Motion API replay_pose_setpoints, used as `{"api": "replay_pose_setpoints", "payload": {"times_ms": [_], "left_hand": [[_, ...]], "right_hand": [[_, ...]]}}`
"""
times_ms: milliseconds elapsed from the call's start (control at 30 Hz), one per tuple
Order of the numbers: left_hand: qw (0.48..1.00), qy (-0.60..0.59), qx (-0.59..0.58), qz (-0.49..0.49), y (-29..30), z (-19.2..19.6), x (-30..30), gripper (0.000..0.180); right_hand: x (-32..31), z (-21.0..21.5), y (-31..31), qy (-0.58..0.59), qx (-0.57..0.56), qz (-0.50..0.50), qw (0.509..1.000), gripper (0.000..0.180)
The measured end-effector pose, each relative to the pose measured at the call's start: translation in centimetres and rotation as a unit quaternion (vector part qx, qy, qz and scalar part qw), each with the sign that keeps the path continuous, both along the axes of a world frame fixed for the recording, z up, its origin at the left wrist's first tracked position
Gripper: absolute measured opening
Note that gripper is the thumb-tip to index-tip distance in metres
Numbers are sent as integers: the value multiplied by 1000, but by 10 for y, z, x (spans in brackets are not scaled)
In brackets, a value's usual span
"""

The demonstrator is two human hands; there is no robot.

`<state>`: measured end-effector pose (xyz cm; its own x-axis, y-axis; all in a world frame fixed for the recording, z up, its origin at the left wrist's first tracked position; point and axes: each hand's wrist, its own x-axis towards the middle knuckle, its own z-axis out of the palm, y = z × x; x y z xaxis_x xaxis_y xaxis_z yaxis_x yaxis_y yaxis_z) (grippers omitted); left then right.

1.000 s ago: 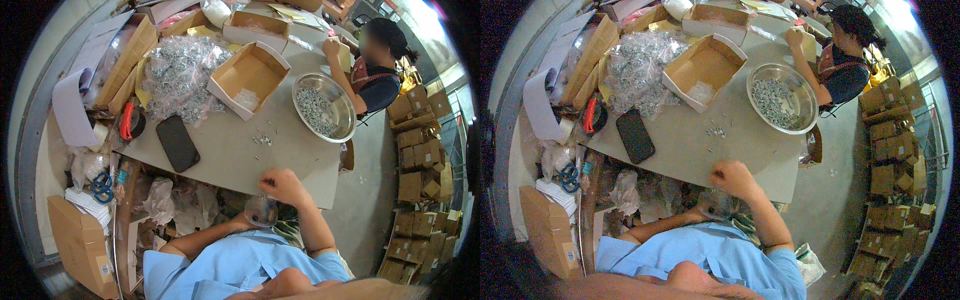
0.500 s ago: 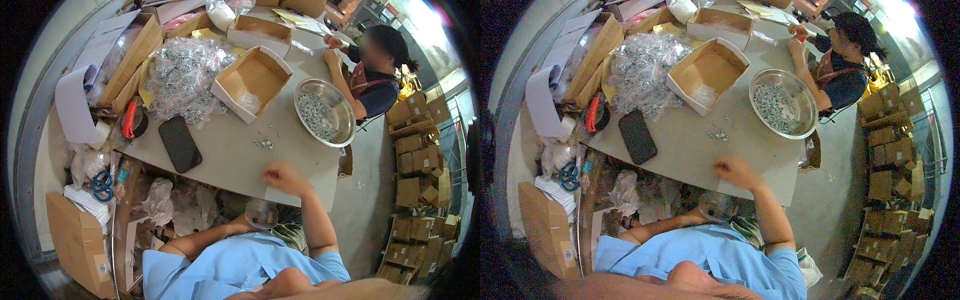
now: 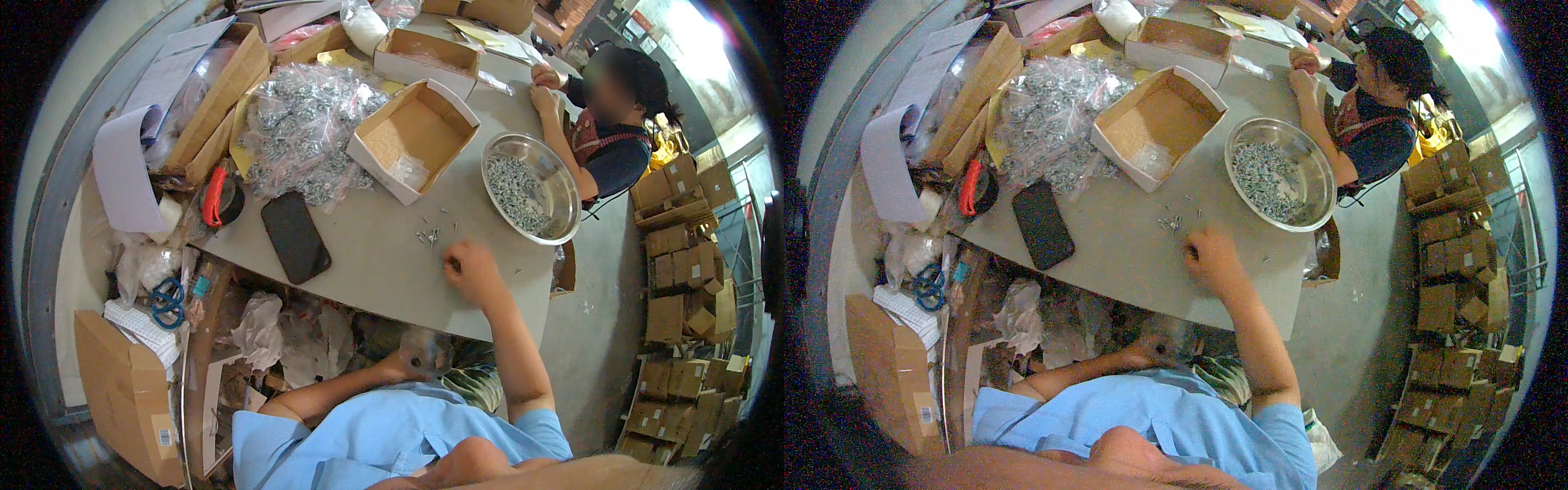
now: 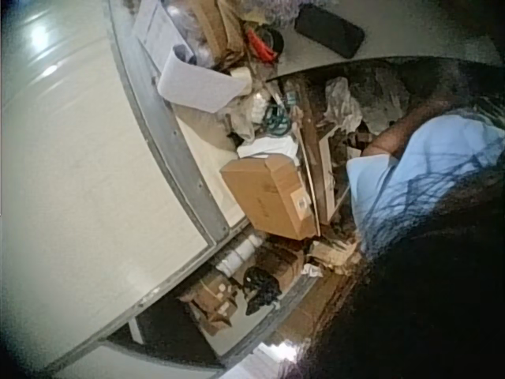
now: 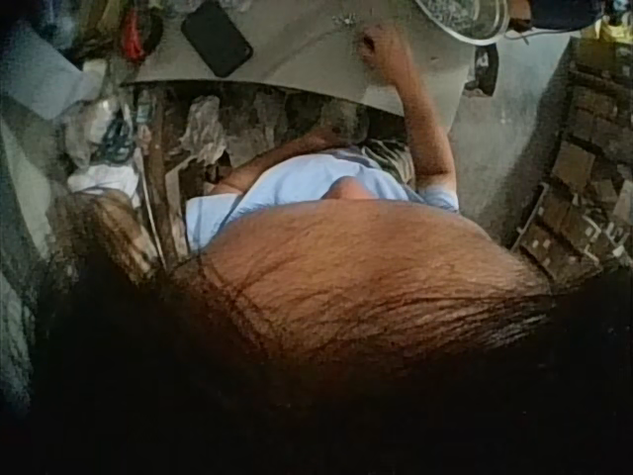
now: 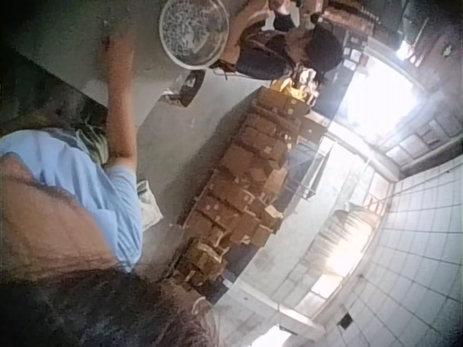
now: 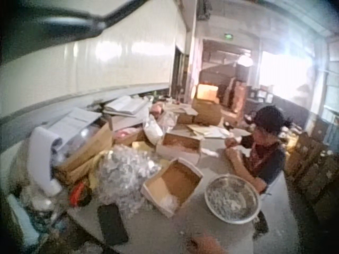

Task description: The person picks up small metal pieces from a table and places them into a cardboard box and a plastic bag.

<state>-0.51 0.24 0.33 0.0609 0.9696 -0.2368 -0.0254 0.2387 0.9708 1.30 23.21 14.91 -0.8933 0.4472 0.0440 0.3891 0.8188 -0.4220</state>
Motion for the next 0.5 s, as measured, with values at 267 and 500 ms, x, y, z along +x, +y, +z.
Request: {"api": "replay_pose_setpoints", "payload": {"times_ms": [267,500], "left_hand": [[994,92,-35,41,-9,-42,13,44],[998,61,-18,26,-3,-4,3,44]], "right_hand": [[-1,11,-4,-10,-191,42,981,23],[-32,-11,23,131,-21,53,990,25]]}}
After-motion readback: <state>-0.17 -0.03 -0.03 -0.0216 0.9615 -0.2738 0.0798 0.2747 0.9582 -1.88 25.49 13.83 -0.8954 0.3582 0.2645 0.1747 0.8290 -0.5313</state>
